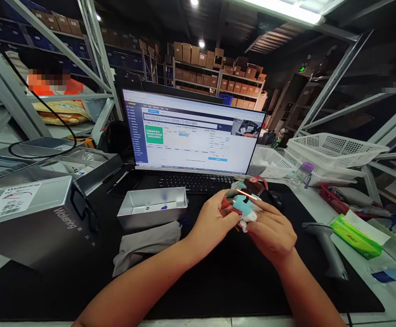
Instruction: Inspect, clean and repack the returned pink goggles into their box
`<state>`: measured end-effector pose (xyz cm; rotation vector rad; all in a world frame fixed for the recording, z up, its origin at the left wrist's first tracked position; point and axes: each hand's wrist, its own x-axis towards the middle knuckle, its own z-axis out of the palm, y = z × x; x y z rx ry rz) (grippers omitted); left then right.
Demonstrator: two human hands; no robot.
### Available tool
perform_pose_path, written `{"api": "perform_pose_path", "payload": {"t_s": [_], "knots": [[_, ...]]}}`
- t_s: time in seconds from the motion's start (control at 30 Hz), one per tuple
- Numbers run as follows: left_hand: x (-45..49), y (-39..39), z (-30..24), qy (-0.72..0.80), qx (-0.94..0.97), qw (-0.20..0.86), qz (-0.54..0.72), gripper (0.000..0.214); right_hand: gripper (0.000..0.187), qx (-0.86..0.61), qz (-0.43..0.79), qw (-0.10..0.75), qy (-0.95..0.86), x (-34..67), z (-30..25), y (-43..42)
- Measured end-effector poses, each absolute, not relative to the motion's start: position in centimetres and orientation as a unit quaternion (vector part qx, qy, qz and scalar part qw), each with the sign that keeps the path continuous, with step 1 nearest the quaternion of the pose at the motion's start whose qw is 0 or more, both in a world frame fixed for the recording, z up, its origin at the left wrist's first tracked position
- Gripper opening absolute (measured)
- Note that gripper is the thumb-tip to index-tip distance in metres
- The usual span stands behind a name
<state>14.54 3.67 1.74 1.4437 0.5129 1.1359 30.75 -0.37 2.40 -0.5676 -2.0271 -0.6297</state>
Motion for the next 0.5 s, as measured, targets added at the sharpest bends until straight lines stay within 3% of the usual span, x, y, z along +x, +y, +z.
{"api": "perform_pose_path", "payload": {"t_s": [0.07, 0.17, 0.27, 0.37, 0.5], "knots": [[14.4, 4.3, 1.7, 0.224, 0.632, 0.558, 0.489, 0.041, 0.024, -0.241, -0.232, 0.461, -0.822, 30.9, 2.3, 0.1], [13.7, 5.2, 1.6, 0.264, 0.674, 0.457, 0.517, 0.052, 0.03, -0.329, -0.104, 0.48, -0.807, 32.3, 2.2, 1.6], [13.0, 5.6, 1.8, 0.293, 0.706, 0.345, 0.544, 0.059, 0.038, -0.443, 0.049, 0.601, -0.663, 34.3, 2.2, 3.1], [12.8, 5.5, 1.9, 0.285, 0.731, 0.28, 0.553, 0.06, 0.052, -0.404, 0.198, 0.736, -0.506, 35.0, 2.3, 3.8], [13.3, 5.3, 1.6, 0.266, 0.756, 0.215, 0.558, 0.058, 0.058, -0.348, 0.329, 0.732, -0.485, 32.4, 1.9, 2.8]]}}
